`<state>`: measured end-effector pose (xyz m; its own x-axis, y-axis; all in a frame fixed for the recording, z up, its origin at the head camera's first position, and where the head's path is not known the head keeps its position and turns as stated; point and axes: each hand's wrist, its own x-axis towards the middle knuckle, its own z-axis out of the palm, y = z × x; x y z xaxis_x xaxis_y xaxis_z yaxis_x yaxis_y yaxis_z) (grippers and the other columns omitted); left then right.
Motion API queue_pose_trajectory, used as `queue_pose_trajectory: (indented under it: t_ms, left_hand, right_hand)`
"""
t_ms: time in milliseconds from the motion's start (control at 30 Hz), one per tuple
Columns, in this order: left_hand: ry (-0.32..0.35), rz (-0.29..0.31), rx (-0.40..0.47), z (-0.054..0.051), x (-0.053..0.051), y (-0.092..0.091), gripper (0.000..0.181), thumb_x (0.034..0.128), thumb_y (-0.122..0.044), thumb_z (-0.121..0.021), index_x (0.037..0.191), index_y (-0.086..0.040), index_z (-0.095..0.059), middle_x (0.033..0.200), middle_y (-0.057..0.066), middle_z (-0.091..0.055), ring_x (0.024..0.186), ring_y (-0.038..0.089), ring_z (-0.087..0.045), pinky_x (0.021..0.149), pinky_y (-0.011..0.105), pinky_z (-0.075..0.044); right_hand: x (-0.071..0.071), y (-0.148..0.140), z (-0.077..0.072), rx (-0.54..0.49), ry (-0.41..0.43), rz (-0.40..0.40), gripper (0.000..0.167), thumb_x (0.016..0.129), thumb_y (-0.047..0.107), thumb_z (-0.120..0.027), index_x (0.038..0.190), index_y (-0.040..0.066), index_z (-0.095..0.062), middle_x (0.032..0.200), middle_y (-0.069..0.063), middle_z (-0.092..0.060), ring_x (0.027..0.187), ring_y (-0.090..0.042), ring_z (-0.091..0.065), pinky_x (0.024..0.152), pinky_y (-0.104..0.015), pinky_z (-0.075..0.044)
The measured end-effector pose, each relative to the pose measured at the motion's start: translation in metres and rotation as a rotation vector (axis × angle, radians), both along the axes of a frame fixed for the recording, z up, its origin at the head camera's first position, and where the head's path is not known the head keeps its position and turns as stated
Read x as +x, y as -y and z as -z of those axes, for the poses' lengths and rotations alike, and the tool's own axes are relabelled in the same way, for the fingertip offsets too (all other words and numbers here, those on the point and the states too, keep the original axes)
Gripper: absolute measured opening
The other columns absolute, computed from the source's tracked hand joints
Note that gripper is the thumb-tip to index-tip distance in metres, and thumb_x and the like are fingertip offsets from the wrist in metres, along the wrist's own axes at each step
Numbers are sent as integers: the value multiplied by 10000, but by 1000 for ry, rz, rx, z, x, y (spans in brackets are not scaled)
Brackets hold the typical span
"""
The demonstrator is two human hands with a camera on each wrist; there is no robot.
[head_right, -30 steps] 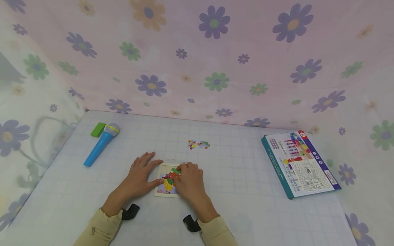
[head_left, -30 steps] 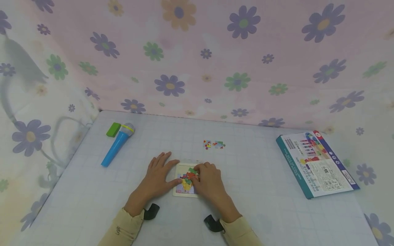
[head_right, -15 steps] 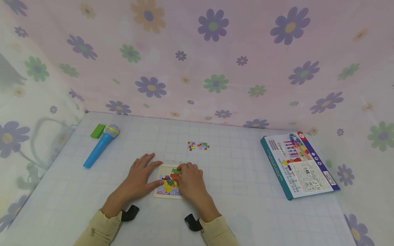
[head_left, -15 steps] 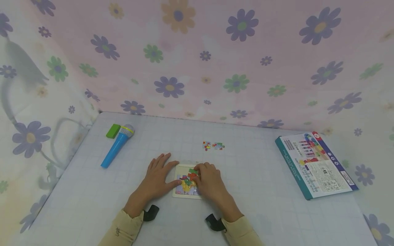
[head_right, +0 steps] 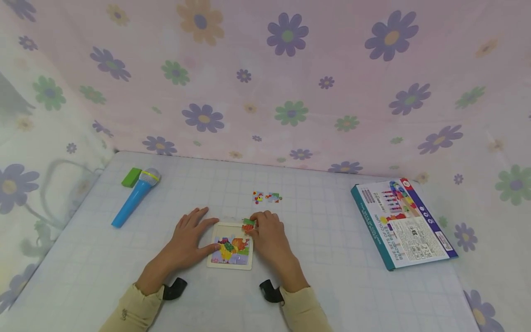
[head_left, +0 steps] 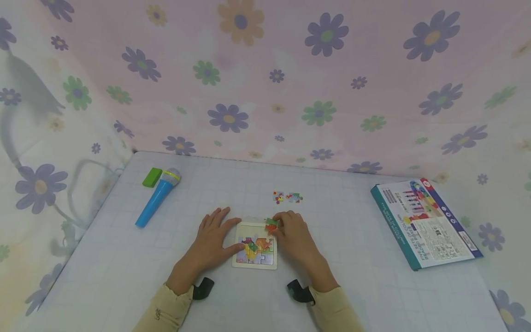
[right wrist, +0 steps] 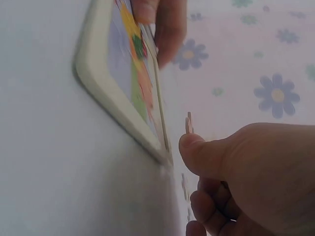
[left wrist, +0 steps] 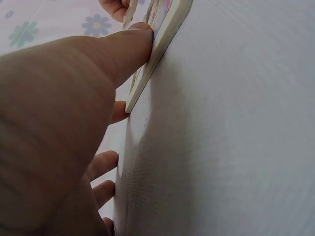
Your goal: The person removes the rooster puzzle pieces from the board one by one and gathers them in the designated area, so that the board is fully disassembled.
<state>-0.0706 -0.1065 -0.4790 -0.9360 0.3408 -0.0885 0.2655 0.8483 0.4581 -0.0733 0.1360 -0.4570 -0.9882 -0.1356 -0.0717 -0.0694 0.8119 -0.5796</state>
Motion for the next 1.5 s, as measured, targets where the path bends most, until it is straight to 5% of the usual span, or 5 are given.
queue_pose_trajectory:
  t_ms: [800,1500]
  left_hand:
    - [22,-3,1,0,1,0,716,876,-530,-747,1480,-218,-525,1678,134,-286,1582,384,-161,1282,628,-103]
    - [22,-10,-12,-1,1,-1,723,875,-537,-744,1487,-227,-517,1683,124,-279,1585,377,-159,1284,626,-96]
  right_hand:
    - [-46,-94,8,81,-122,90,295,971,12,-621,1260,-26,-572,1030,-200,-616,949,-362,-527,838,-497,-460]
    - [-64,-106,9,116,-54,87,308,994,70,-613,1289,-15,-581,1055,-218,-642,1017,-399,-571,877,-572,-460]
